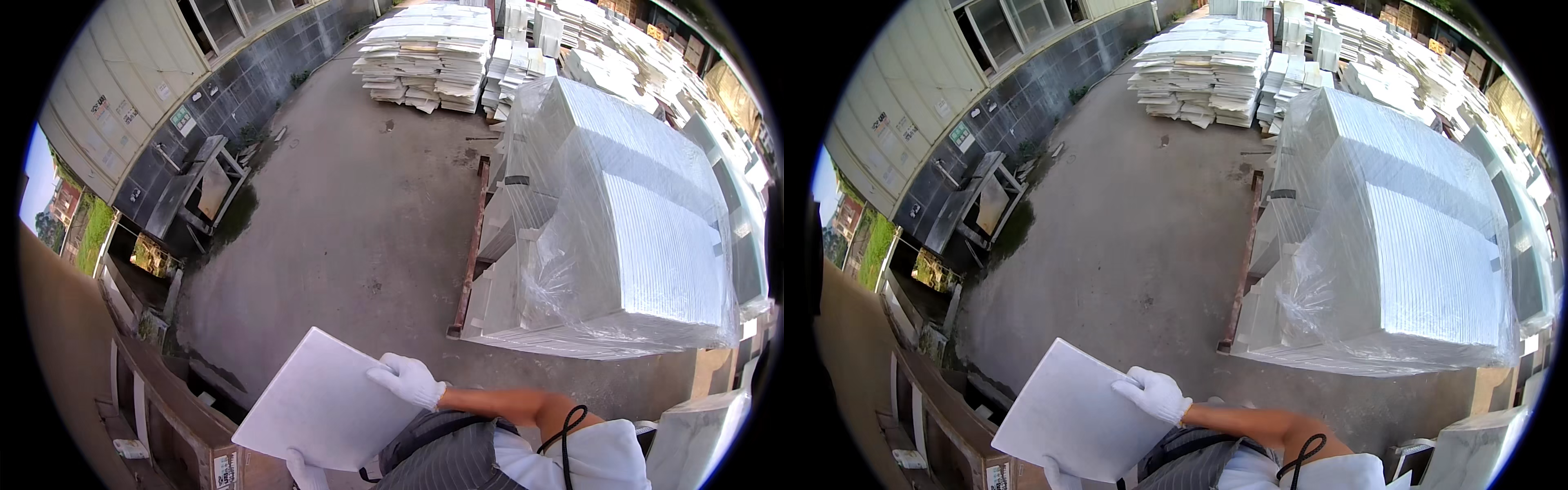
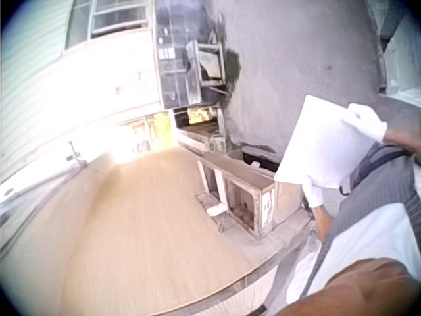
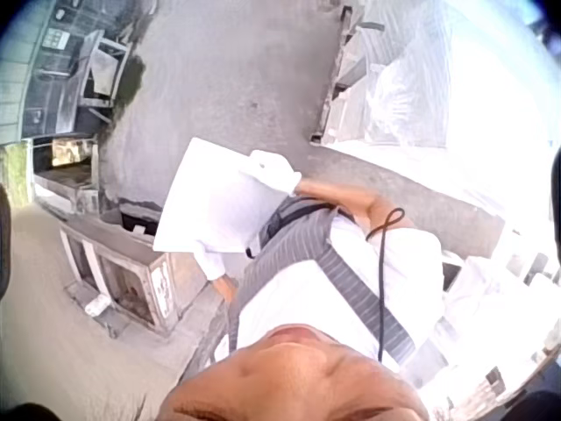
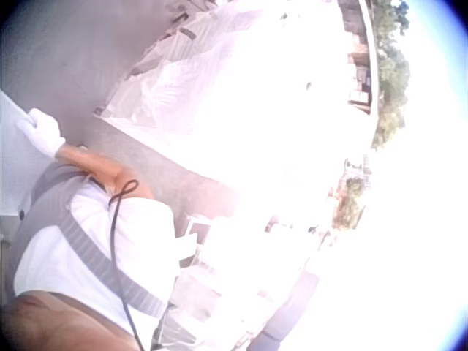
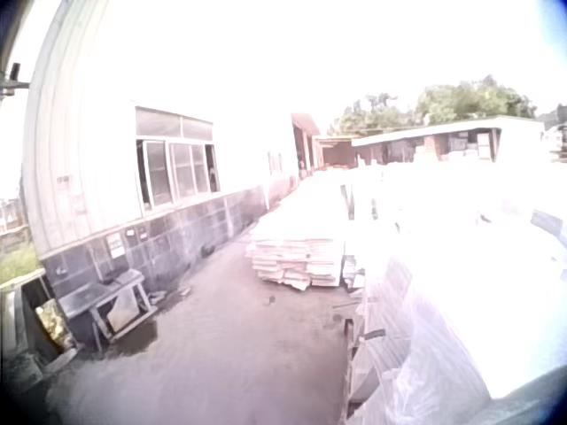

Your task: The person walks through an outdoor yard filled with stacks of white tiles, selects a single tile from a wrapped pallet, and carries it into a warehouse. Inside, the person places the tile onto a small stack on the floor.

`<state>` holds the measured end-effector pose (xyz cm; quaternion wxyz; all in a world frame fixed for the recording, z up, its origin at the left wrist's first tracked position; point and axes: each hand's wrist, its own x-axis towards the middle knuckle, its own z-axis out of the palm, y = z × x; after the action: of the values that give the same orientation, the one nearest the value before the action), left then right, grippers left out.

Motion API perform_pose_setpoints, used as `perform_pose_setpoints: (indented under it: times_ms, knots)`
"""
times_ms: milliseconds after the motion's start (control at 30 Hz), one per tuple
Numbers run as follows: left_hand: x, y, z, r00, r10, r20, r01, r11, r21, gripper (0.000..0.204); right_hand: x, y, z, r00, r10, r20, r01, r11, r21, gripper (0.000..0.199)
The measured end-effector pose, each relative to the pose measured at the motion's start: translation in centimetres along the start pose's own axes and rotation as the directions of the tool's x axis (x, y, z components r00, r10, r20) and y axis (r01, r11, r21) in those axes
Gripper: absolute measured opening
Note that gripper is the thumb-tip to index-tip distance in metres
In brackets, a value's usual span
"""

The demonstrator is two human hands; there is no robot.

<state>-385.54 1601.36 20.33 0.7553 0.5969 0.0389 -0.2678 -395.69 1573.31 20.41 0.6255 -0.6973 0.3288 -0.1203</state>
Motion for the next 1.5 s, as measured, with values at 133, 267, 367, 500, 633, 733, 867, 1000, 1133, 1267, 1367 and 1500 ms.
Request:
perform_pose_setpoints:
  times_ms: [133,267,367,500,633,733,867,1000,1133,1267,1367,1500]
  knots:
    - [8.5,3.2,2.6,0.977,-0.091,-0.194,0.062,0.987,-0.150,0.051,9.6,-2.3,4.9,0.985,-0.008,0.174,0.024,0.996,-0.090,0.046]
    - [21.8,6.2,4.1,0.970,-0.053,-0.237,0.035,0.996,-0.081,0.053,20.6,-3.4,7.9,0.987,-0.049,0.151,0.065,0.992,-0.106,0.047]
    - [31.3,9.0,5.5,0.978,-0.018,-0.209,0.016,1.000,-0.012,0.054,29.8,-6.1,8.6,0.995,-0.081,0.062,0.086,0.993,-0.081,0.047]
    - [45.1,14.3,9.0,0.992,0.018,-0.127,-0.007,0.996,0.084,0.056,40.0,-9.4,6.8,1.000,0.028,-0.014,-0.028,0.998,-0.052,0.048]
    - [56.4,17.8,13.4,0.996,0.024,-0.085,-0.012,0.989,0.145,0.057,48.5,-10.7,5.3,0.981,0.143,-0.130,-0.143,0.990,0.014,0.051]
    - [64.8,19.0,17.2,0.998,0.012,-0.063,-0.001,0.987,0.159,0.058,55.8,-11.5,4.0,0.966,0.194,-0.172,-0.192,0.981,0.029,0.053]
    - [75.6,20.6,22.9,0.998,0.008,-0.056,0.001,0.987,0.161,0.060,68.0,-13.5,2.0,0.975,0.171,-0.144,-0.178,0.983,-0.037,0.052]
    - [85.3,23.6,28.0,0.994,0.016,-0.112,0.002,0.986,0.165,0.062,81.2,-17.7,0.1,0.992,0.112,-0.050,-0.116,0.987,-0.106,0.052]
    - [96.5,25.8,33.4,0.990,-0.017,-0.137,0.035,0.991,0.132,0.063,92.7,-21.6,-0.8,0.999,0.049,0.001,-0.048,0.985,-0.166,0.051]
    - [107.0,27.3,39.3,0.990,-0.021,-0.140,0.040,0.991,0.131,0.065,103.6,-25.3,-2.7,0.996,0.024,0.091,-0.004,0.978,-0.209,0.047]
    - [116.1,28.2,43.9,0.993,-0.035,-0.115,0.051,0.988,0.144,0.066,113.0,-25.3,-3.3,0.998,-0.060,-0.015,0.056,0.981,-0.187,0.047]
    - [129.2,31.1,48.9,0.997,-0.047,-0.059,0.055,0.989,0.140,0.068,125.8,-28.1,-5.0,0.999,0.002,-0.054,-0.012,0.984,-0.179,0.048]
